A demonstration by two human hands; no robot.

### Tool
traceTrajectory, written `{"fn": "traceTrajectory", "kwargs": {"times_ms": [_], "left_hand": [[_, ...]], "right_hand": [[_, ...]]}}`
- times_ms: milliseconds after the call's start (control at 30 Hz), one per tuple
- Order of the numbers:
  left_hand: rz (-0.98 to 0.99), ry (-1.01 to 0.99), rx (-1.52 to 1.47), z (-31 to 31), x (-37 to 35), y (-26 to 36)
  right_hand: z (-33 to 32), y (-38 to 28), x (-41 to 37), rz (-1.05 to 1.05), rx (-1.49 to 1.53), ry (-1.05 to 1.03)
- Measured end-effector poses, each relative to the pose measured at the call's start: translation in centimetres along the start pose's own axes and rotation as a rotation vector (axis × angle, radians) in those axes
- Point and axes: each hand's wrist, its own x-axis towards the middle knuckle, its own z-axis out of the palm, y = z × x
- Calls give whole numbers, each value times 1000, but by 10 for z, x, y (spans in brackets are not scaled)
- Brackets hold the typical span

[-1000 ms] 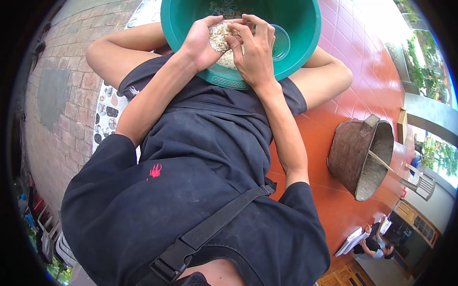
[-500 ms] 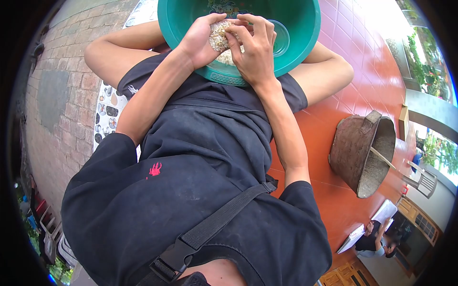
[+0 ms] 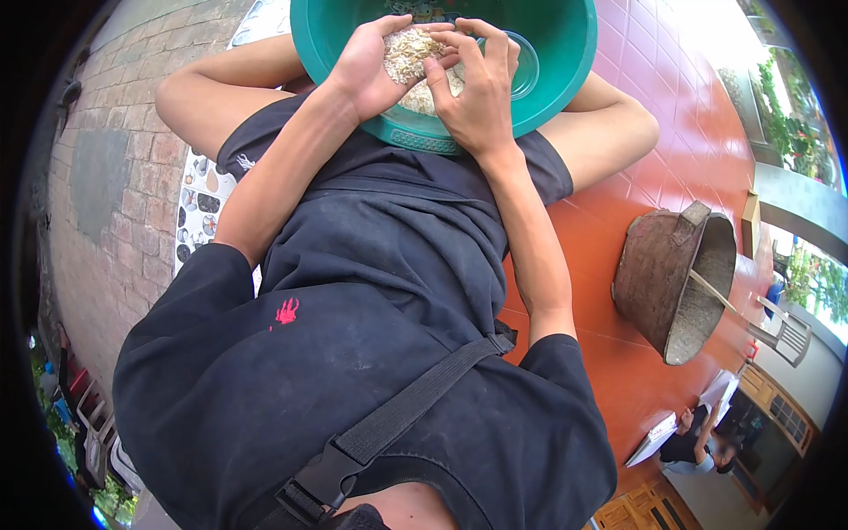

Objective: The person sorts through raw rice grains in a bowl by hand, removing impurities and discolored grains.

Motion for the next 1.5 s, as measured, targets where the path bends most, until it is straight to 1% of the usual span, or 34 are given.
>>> {"fn": "traceTrajectory", "kwargs": {"times_ms": [233, 300, 433, 533, 600, 633, 700, 767, 800, 867, 900, 933, 1000, 1033, 1067, 1133, 1167, 1233, 1267, 1333, 1367, 1433, 1467, 1500], "left_hand": [[-17, -107, 14, -12, 8, -3], [-56, -149, -1, -12, 8, -2], [-47, -136, 5, -12, 7, -4], [-61, -189, -37, -17, 11, -6], [13, -63, 73, -19, 12, -8], [12, -64, 73, -22, 14, -9], [-23, -157, -13, -22, 15, -6], [-39, -127, -24, -15, 12, -5], [-52, -97, -33, -8, 8, -2], [-65, -88, -29, -1, 3, 1], [-79, -79, -25, 1, 1, 2], [-78, -80, -25, 1, 0, 2], [-42, -80, 18, 2, -1, 1], [-42, -81, 18, 3, -1, 2], [-45, -73, 18, 4, -1, 2], [-48, -65, 17, 4, -1, 2], [-47, -67, 17, 4, 0, 2], [-45, -67, 15, 4, -1, 2], [-44, -63, 12, 4, -1, 1], [-43, -59, 9, 4, -1, 2], [-46, -66, 1, 4, -1, 1], [-49, -74, -5, 2, 0, 1], [-31, -54, 9, 1, 1, 0], [-12, -34, 23, 0, 1, -1]], "right_hand": [[3, 2, -2, 11, -24, -33], [3, 2, -2, 11, -21, -28], [2, 2, -1, 4, 10, -3], [0, 2, 0, -9, 13, 15], [-1, 1, 1, -22, 10, 23], [-3, 0, 3, -49, 3, 56], [-4, 0, 3, -77, -3, 88], [-6, 4, 1, -11, 183, 165], [-6, 7, -2, -12, 183, 165], [-6, 11, -7, 240, 560, 258], [-6, 11, -7, 278, 632, 314], [-7, 12, -7, 278, 632, 314], [-10, 14, -8, 391, 258, 391], [-12, 14, -7, 342, 119, 387], [-12, 15, -6, 341, 119, 388], [-9, 18, -5, 342, 163, 491], [-10, 19, -5, 341, 163, 490], [-11, 20, -6, 377, 335, 489], [-11, 20, -7, 377, 335, 488], [-13, 14, -7, 406, 449, 409], [-14, 11, -6, 405, 450, 409], [-14, 7, -3, 210, 190, 228], [-13, 6, -3, 210, 189, 229], [-11, 5, -2, 151, 127, 170]]}}
